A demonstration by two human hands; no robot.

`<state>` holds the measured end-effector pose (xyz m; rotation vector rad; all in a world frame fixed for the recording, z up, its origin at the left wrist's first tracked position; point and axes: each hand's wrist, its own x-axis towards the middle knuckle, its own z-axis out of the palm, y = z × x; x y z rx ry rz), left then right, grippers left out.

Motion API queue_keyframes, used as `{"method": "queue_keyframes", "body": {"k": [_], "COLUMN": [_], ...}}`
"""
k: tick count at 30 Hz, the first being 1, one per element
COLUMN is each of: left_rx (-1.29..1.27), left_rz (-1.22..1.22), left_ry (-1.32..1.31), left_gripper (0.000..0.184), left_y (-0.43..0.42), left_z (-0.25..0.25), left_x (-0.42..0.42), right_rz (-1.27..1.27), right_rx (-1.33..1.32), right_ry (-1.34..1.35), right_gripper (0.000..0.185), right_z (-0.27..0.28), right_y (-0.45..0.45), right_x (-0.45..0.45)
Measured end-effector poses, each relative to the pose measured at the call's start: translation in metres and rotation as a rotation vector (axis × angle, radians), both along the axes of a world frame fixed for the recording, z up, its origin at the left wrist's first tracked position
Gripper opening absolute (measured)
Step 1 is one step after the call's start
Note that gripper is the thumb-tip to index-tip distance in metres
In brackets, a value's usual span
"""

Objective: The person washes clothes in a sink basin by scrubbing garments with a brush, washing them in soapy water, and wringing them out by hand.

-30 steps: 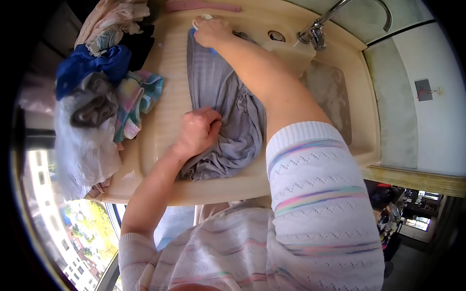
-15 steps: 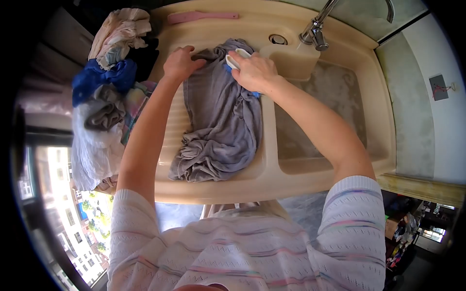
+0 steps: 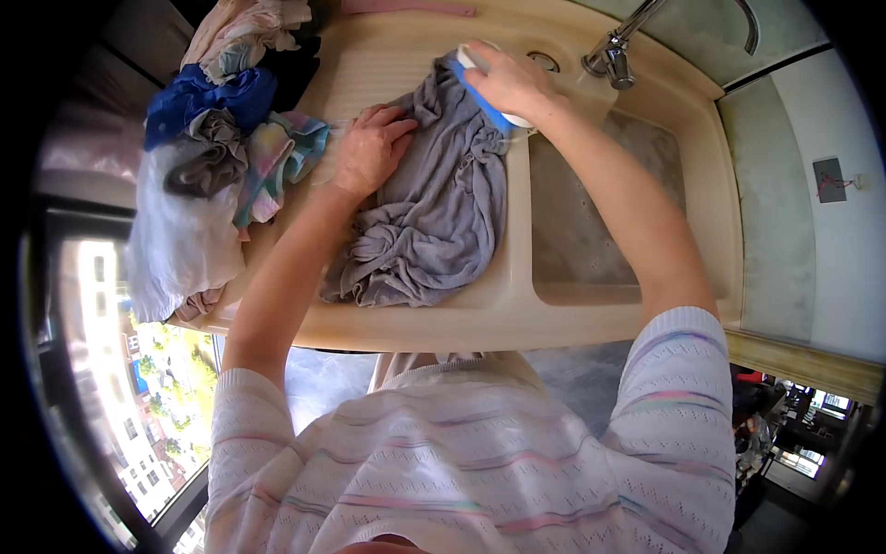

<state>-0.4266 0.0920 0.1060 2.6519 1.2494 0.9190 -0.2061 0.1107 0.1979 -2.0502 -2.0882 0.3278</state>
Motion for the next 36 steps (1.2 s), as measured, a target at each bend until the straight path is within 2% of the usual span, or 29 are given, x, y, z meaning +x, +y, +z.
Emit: {"method": "queue_keyframes", "body": {"k": [3, 4, 7, 9, 12, 14, 17, 19, 22, 25, 27, 29, 31, 34, 36], "left_rx": [0.005, 0.03, 0.035, 0.031, 0.003, -0.007, -0.085, -0.063, -0.048, -0.066, -0.061, -0.052, -0.033, -0.026, -0.067], "left_rz": [0.031, 0.036, 0.029, 0.031, 0.041, 0.044, 0.018, 0.01, 0.024, 0.015, 0.024, 0.041, 0.04, 0.051, 0.031], "left_ry": [0.004, 0.006, 0.027, 0.035, 0.046, 0.023, 0.024, -0.013, -0.014, -0.025, -0.035, -0.044, -0.053, -0.005, -0.012], "left_gripper": [0.022, 0.022, 0.022, 0.021, 0.022, 0.023, 0.025, 0.024, 0.023, 0.024, 0.025, 0.025, 0.025, 0.025, 0.025], "left_y": [-0.009, -0.01, -0.011, -0.009, -0.014, -0.014, -0.014, -0.013, -0.013, -0.015, -0.016, -0.014, -0.013, -0.014, -0.017], "left_z": [-0.005, -0.008, -0.012, -0.009, -0.003, -0.005, -0.001, -0.005, -0.001, 0.0, 0.0, -0.001, -0.006, -0.004, -0.004], "left_x": [-0.002, -0.003, -0.005, -0.003, -0.009, -0.007, -0.008, -0.006, -0.006, -0.008, -0.006, -0.008, -0.004, -0.004, -0.006], "right_rz": [0.115, 0.228, 0.178, 0.055, 0.164, 0.156, 0.326, 0.18, -0.034, -0.05, 0.084, 0.264, 0.206, 0.008, -0.01], "right_rx": [-0.047, 0.0, -0.009, 0.064, 0.154, 0.009, -0.077, -0.129, -0.005, -0.014, -0.131, -0.222, -0.251, -0.057, -0.017], "right_ry": [-0.227, -0.297, -0.211, -0.245, -0.446, -0.311, -0.363, -0.317, -0.316, -0.371, -0.387, -0.425, -0.425, -0.365, -0.41], "right_gripper": [0.05, 0.051, 0.051, 0.052, 0.022, 0.054, 0.053, 0.052, 0.053, 0.054, 0.054, 0.055, 0.054, 0.056, 0.055], "right_z": [0.003, -0.023, -0.051, -0.069, -0.042, -0.025, -0.018, -0.043, -0.057, -0.043, -0.006, 0.009, -0.015, -0.045, -0.049], "right_y": [-0.015, -0.013, 0.045, 0.099, 0.109, 0.075, -0.01, 0.027, 0.096, 0.105, 0.053, -0.003, 0.005, 0.082, 0.104], "right_x": [-0.055, -0.055, -0.038, -0.028, -0.042, -0.053, -0.067, -0.044, -0.034, -0.042, -0.063, -0.08, -0.066, -0.041, -0.039]}}
